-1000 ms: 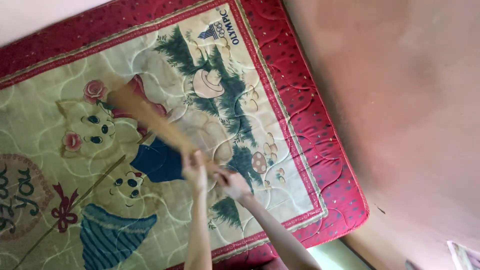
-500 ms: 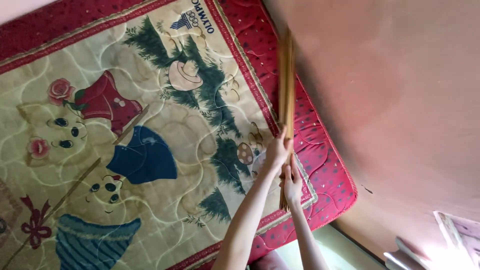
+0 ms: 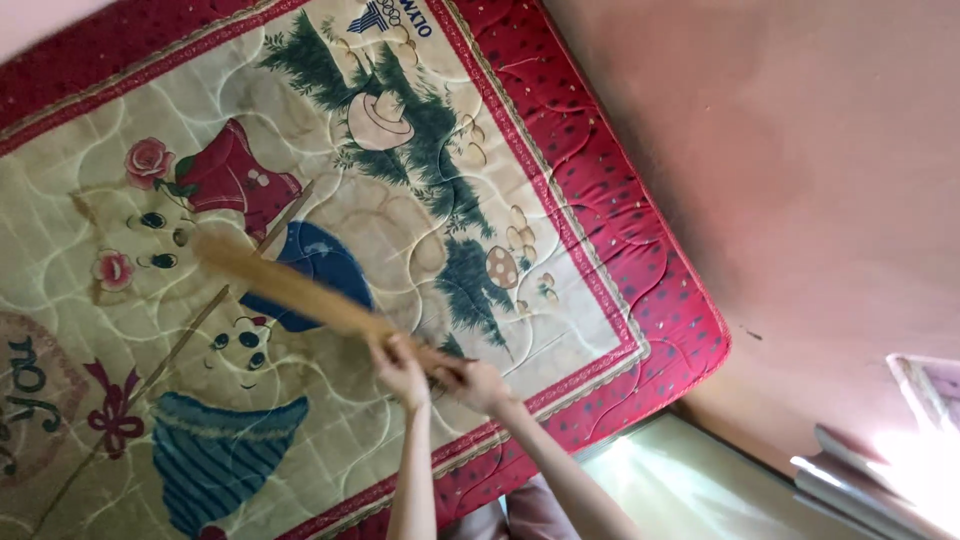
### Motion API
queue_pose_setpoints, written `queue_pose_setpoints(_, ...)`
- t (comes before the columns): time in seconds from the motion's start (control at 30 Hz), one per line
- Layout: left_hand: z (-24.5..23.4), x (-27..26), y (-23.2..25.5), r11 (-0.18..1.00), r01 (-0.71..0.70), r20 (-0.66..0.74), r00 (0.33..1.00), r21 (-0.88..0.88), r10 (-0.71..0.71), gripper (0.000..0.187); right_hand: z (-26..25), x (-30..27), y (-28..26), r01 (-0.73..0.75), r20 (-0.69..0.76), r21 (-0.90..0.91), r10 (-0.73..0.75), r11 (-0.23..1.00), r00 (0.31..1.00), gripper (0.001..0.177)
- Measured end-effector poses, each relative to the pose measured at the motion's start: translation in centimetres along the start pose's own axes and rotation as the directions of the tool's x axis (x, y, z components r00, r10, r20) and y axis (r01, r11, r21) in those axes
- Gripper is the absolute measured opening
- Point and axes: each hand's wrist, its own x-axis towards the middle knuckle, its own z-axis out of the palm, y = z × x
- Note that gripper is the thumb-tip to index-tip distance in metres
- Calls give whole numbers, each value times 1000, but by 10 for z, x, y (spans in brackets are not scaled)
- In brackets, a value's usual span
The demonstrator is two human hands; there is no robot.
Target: Beating a mattress with a bundle of sticks to remove dust
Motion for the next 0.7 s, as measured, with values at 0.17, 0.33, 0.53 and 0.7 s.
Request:
queue_pose_setpoints(0.17,107,-51,16,998,-56,411,910,-30,64,55,-35,-60,58,-330,-155,206,364,921,918,43)
queue_pose_setpoints(0.33,183,-152,44,992,-127,761,642,-15,94,64,-34,-140,120,-86,-645,291,262,953,718,47)
queue_pose_setpoints(0.53,96,-133,92,966,-197,859,511,168,-46,62,23,-152,62,-41,-473,817,709,575,523,54)
queue_pose_setpoints(0.7,-90,-70,43,1000,3,332,943,-21,5,69,89,-131,-6,146,-249,198,-94,969,964,48)
